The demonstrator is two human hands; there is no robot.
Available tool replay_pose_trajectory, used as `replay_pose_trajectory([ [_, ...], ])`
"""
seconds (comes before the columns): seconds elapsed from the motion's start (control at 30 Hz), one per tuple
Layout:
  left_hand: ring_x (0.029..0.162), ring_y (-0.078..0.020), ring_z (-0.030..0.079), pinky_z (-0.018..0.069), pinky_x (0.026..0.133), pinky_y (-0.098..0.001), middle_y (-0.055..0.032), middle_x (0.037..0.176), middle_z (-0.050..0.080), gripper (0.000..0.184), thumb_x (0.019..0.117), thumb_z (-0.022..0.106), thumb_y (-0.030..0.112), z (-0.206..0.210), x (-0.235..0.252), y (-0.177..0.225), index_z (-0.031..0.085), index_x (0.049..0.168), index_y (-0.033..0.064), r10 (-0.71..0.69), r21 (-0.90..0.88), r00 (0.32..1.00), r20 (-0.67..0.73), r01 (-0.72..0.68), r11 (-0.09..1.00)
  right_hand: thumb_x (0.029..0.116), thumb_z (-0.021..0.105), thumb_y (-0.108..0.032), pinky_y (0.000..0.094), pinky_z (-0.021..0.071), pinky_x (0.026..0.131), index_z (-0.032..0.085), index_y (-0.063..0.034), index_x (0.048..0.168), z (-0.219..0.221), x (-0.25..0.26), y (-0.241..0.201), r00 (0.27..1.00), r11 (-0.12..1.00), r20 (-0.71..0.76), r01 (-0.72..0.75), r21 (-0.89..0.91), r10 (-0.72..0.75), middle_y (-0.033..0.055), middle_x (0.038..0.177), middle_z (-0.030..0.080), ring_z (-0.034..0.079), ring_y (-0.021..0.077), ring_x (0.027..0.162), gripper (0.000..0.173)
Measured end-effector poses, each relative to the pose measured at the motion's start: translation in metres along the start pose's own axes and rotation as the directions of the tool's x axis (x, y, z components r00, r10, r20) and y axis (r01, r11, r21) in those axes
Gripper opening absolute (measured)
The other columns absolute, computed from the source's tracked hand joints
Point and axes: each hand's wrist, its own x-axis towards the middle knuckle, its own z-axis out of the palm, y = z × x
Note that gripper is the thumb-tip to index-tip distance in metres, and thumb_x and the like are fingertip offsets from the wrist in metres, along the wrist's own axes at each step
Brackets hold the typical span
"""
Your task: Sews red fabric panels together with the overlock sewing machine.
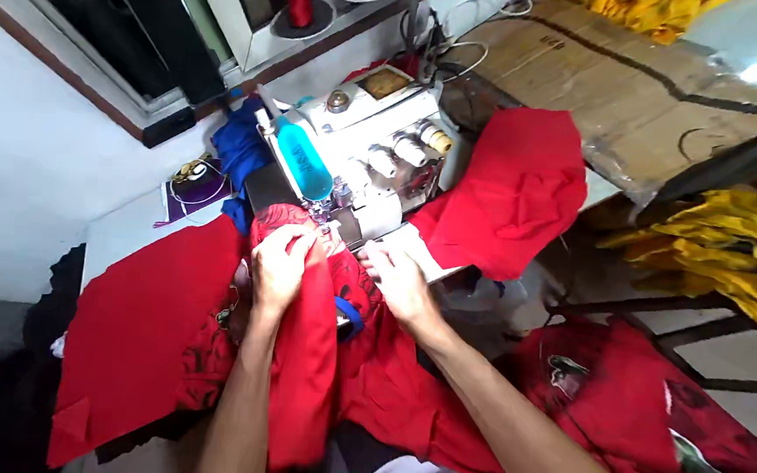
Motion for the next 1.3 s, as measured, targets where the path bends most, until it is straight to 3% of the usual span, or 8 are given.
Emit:
replay_pose_trajectory([
  [0.07, 0.096, -0.0121, 0.071, 0.0579, 0.086, -0.0388, -0.0015, 0.105, 0.075, 0.014, 0.0991, 0.068, 0.023, 0.004, 0.006, -0.009, 0.076, 0.107, 0.0137, -0.045, -0.051, 0.999, 0.012, 0.045, 0.998, 0.107, 0.036, -0.059, 0.0396, 0.0475, 0.06, 0.065, -0.006, 0.091, 0.013, 0.013, -0.012, 0.97, 0.981, 0.157, -0.191, 0.033, 0.184, 0.0072, 0.073, 0.056, 0.055, 0.0181, 0.064, 0.062],
  [0.13, 0.095, -0.008, 0.07, 0.0574, 0.086, -0.0337, 0.0015, 0.103, 0.076, 0.012, 0.0974, 0.07, 0.02, 0.004, 0.0, -0.009, 0.077, 0.104, 0.014, -0.055, -0.1, 0.998, 0.015, 0.057, 0.993, 0.1071, 0.038, -0.057, 0.024, 0.0405, 0.047, 0.058, -0.011, 0.077, 0.023, 0.014, -0.016, 0.923, 0.947, 0.328, -0.268, 0.175, 0.201, -0.0018, 0.059, 0.046, 0.044, 0.0074, 0.048, 0.058],
  [0.3, 0.088, -0.004, 0.071, 0.0618, 0.078, -0.0243, 0.0049, 0.097, 0.074, 0.01, 0.0941, 0.07, 0.017, -0.011, -0.043, 0.014, 0.077, 0.1, 0.0124, -0.098, -0.22, 0.993, -0.066, 0.081, 0.972, 0.0987, 0.07, -0.027, 0.0275, 0.0472, 0.051, 0.072, -0.0085, 0.086, 0.029, 0.012, -0.019, 0.963, 0.944, 0.262, -0.033, 0.328, -0.057, 0.0034, 0.066, 0.063, 0.057, 0.0107, 0.056, 0.022],
  [0.5, 0.089, -0.0029, 0.07, 0.0601, 0.079, -0.019, 0.0032, 0.098, 0.074, 0.012, 0.1018, 0.065, 0.022, -0.075, -0.065, 0.098, 0.073, 0.104, 0.0123, 0.351, -0.37, 0.936, -0.013, -0.331, 0.868, 0.0966, 0.071, -0.018, 0.0239, 0.0514, 0.057, 0.078, -0.0149, 0.105, 0.021, -0.009, -0.022, 0.953, 0.935, 0.17, 0.195, 0.295, -0.252, -0.0018, 0.083, 0.073, 0.063, 0.0052, 0.066, 0.012],
  [0.7, 0.094, -0.0037, 0.069, 0.0581, 0.085, -0.0213, 0.0029, 0.098, 0.074, 0.01, 0.0911, 0.075, 0.012, -0.018, -0.05, 0.029, 0.08, 0.099, 0.0109, 0.099, -0.146, 0.993, -0.068, -0.108, 0.983, 0.0947, 0.067, -0.003, 0.0212, 0.0496, 0.051, 0.075, -0.0086, 0.111, 0.022, -0.018, -0.019, 0.946, 0.896, 0.137, 0.223, 0.385, -0.294, 0.0006, 0.08, 0.074, 0.061, 0.0049, 0.06, 0.019],
  [0.8, 0.091, -0.002, 0.067, 0.056, 0.081, -0.0169, 0.0019, 0.097, 0.073, 0.008, 0.089, 0.077, 0.012, -0.014, -0.045, 0.029, 0.08, 0.096, 0.0101, 0.11, -0.1, 0.989, -0.101, -0.12, 0.988, 0.0945, 0.068, -0.003, 0.0207, 0.0526, 0.055, 0.073, -0.0088, 0.119, 0.018, -0.019, -0.02, 0.943, 0.902, 0.17, 0.205, 0.38, -0.287, 0.001, 0.084, 0.074, 0.064, 0.0045, 0.062, 0.026],
  [0.93, 0.091, -0.0023, 0.068, 0.0566, 0.081, -0.0168, 0.0006, 0.096, 0.074, 0.008, 0.0874, 0.079, 0.01, -0.018, -0.04, 0.029, 0.079, 0.095, 0.0082, 0.133, -0.082, 0.981, -0.138, -0.145, 0.986, 0.0945, 0.069, -0.005, 0.0192, 0.0456, 0.047, 0.073, -0.0104, 0.119, 0.019, -0.019, -0.022, 0.938, 0.889, 0.204, 0.172, 0.425, -0.279, 0.0018, 0.073, 0.072, 0.057, 0.0038, 0.053, 0.026],
  [1.3, 0.086, -0.0008, 0.066, 0.054, 0.075, -0.015, 0.0024, 0.09, 0.071, 0.006, 0.0873, 0.079, 0.013, -0.021, -0.032, 0.026, 0.078, 0.092, 0.0105, 0.122, -0.001, 0.982, -0.142, -0.123, 0.992, 0.0932, 0.07, -0.003, 0.0206, 0.0508, 0.05, 0.071, -0.0112, 0.123, 0.021, -0.02, -0.02, 0.932, 0.899, 0.23, 0.17, 0.403, -0.279, 0.0032, 0.083, 0.076, 0.065, 0.0065, 0.059, 0.031],
])
